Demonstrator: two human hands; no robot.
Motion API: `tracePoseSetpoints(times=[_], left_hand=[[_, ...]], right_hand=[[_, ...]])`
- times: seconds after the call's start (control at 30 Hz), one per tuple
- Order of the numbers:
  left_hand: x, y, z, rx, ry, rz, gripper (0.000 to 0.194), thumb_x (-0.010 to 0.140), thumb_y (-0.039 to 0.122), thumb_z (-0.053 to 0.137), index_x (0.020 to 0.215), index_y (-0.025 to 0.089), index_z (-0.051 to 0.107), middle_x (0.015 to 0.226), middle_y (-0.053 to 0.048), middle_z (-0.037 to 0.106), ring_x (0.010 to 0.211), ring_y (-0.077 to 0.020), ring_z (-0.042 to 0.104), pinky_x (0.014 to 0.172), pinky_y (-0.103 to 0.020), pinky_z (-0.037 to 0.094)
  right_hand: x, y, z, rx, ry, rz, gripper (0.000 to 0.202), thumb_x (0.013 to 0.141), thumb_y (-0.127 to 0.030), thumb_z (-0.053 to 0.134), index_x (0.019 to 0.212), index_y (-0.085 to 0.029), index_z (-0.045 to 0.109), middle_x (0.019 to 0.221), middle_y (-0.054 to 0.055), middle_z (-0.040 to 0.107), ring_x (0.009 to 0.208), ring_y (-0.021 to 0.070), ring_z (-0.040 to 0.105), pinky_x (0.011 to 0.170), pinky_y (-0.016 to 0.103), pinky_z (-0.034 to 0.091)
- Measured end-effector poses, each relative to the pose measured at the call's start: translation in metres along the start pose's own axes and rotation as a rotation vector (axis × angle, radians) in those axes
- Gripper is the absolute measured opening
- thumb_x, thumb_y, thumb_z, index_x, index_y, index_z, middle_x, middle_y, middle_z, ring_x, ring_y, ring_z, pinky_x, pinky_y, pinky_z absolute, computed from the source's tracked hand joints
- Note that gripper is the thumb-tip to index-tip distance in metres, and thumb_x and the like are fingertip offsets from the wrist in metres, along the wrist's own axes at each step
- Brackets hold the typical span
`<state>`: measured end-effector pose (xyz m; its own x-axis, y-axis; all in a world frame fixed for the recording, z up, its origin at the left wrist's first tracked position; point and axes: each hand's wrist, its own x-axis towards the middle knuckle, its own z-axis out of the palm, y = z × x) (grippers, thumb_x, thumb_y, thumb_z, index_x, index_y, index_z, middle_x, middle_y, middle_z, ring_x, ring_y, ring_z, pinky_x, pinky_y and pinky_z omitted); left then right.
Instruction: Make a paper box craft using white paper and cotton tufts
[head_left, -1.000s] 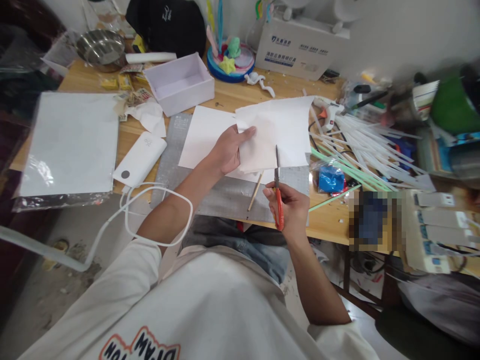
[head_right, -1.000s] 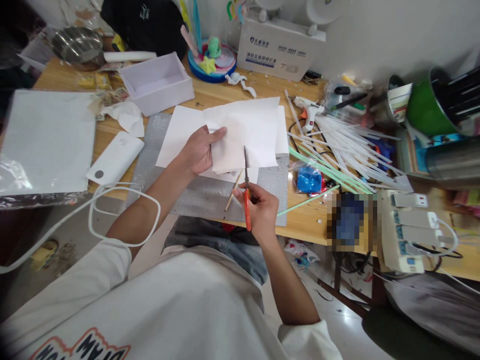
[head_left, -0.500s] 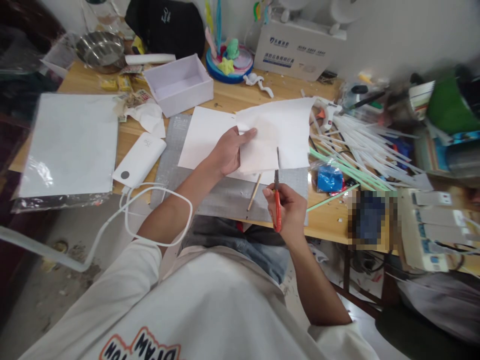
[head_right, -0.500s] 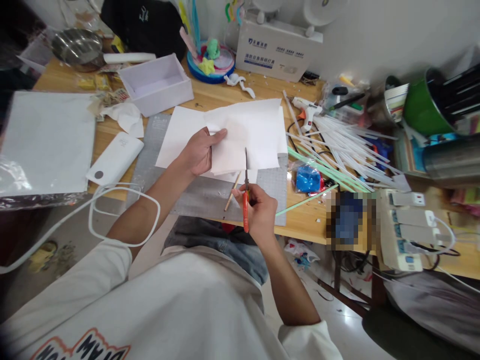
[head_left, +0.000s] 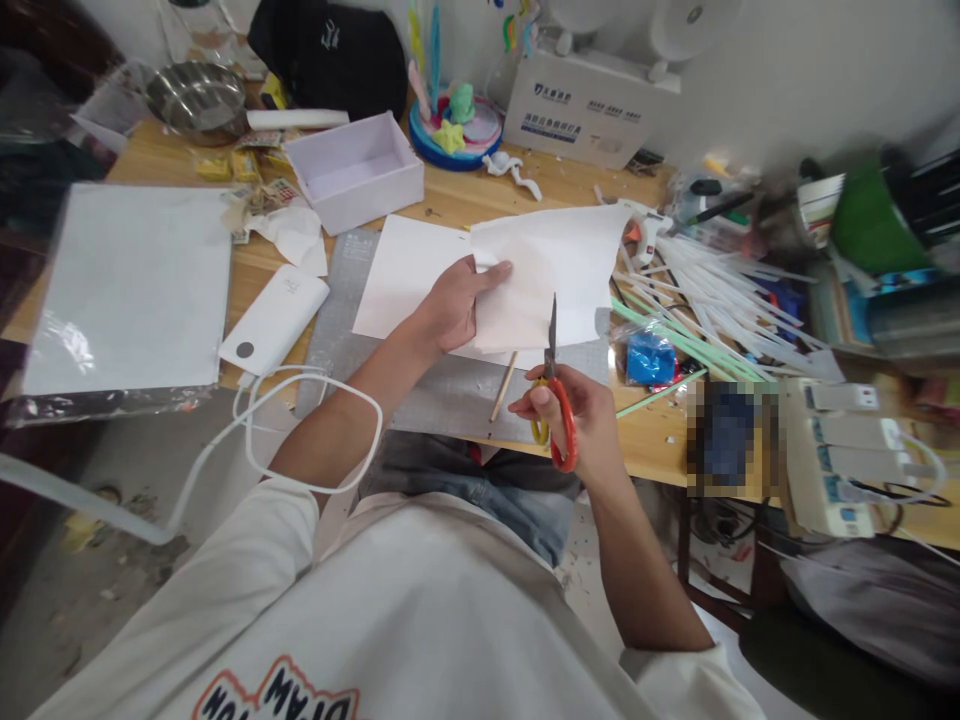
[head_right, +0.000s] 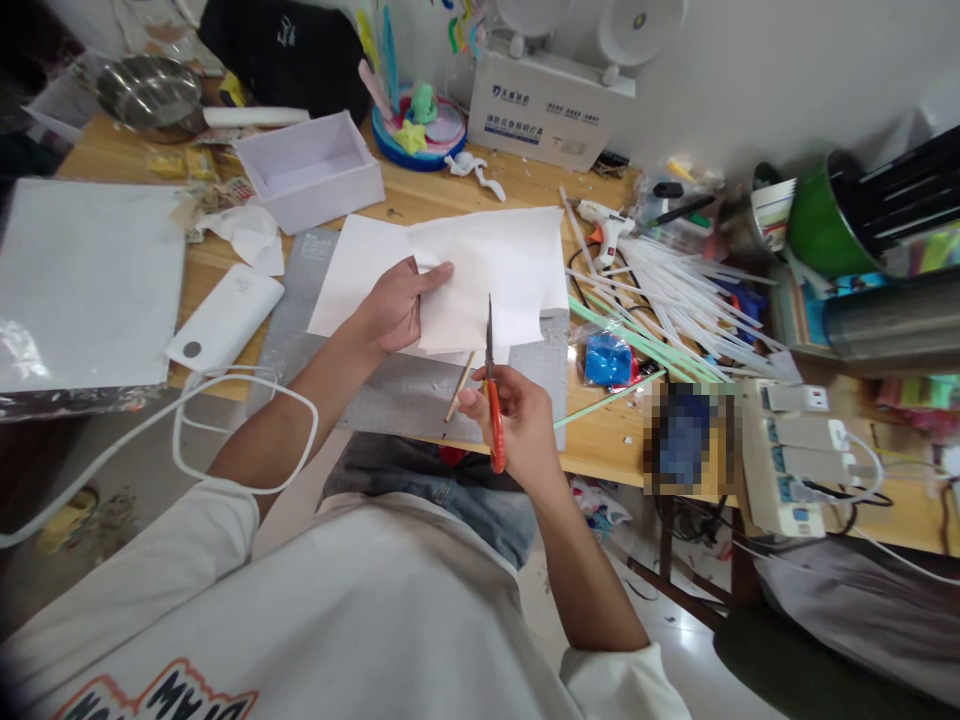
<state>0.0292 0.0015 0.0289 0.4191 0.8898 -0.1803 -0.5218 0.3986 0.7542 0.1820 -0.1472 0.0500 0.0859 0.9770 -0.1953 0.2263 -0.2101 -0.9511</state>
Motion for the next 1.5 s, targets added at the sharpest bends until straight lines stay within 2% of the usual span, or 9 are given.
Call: tracePoseSetpoints(times=[0.07,0.17,0.3,0.73,1.0,1.2,1.5], left_hand=[[-0.001,0.0,0.0,0.002,-0.003,-0.006,0.047,0.082,0.046,0.08,0.116,0.016,0.068,0.101,-0.013,0.08,0.117,-0.0332,0.071,0.109,-0.05,0.054],[-0.002,0.0,0.0,0.012,-0.01,-0.008,0.046,0.081,0.045,0.081,0.114,0.016,0.068,0.1,-0.013,0.079,0.116,-0.0334,0.072,0.109,-0.051,0.054],[-0.003,-0.001,-0.001,0.02,-0.037,-0.002,0.044,0.077,0.042,0.085,0.108,0.016,0.068,0.101,-0.013,0.079,0.115,-0.034,0.072,0.109,-0.051,0.053],[-0.003,-0.003,-0.001,-0.011,-0.035,-0.014,0.039,0.073,0.038,0.087,0.1,0.014,0.069,0.101,-0.014,0.079,0.119,-0.0351,0.069,0.11,-0.05,0.052],[-0.002,-0.004,-0.002,-0.002,-0.026,0.0,0.037,0.079,0.039,0.083,0.103,0.015,0.069,0.101,-0.013,0.079,0.118,-0.0341,0.07,0.108,-0.05,0.054],[0.0,-0.004,-0.004,-0.007,-0.014,-0.009,0.035,0.08,0.036,0.082,0.105,0.015,0.069,0.099,-0.013,0.079,0.116,-0.0329,0.071,0.108,-0.049,0.054],[-0.001,-0.003,-0.003,0.001,-0.009,-0.013,0.042,0.077,0.039,0.084,0.107,0.014,0.068,0.098,-0.013,0.079,0.114,-0.0335,0.072,0.107,-0.049,0.054]], right_hand=[[0.002,-0.002,-0.001,0.084,-0.006,0.03,0.052,0.075,-0.065,0.076,0.1,-0.02,0.066,0.066,0.0,0.069,0.055,0.0144,0.065,0.056,0.027,0.057],[0.006,-0.005,-0.001,0.11,0.005,0.036,0.051,0.074,-0.063,0.079,0.099,-0.019,0.067,0.063,-0.002,0.064,0.049,0.0107,0.057,0.045,0.022,0.046],[0.009,-0.006,-0.001,0.1,0.021,0.03,0.052,0.073,-0.062,0.08,0.097,-0.018,0.067,0.059,-0.004,0.059,0.047,0.0089,0.052,0.042,0.021,0.039],[0.017,-0.008,0.007,0.083,0.073,0.02,0.054,0.072,-0.068,0.077,0.09,-0.018,0.068,0.051,-0.007,0.05,0.041,0.0082,0.046,0.039,0.022,0.035],[0.02,0.002,0.013,0.128,0.155,0.042,0.047,0.071,-0.062,0.08,0.081,-0.017,0.07,0.047,-0.007,0.045,0.038,0.007,0.043,0.035,0.021,0.028],[0.02,0.002,0.016,0.104,0.206,0.077,0.047,0.067,-0.062,0.083,0.077,-0.017,0.07,0.045,-0.007,0.046,0.035,0.0064,0.04,0.033,0.021,0.028],[0.02,0.006,0.014,0.055,0.217,0.077,0.044,0.067,-0.058,0.084,0.075,-0.018,0.069,0.044,-0.008,0.046,0.036,0.0071,0.042,0.035,0.021,0.028]])
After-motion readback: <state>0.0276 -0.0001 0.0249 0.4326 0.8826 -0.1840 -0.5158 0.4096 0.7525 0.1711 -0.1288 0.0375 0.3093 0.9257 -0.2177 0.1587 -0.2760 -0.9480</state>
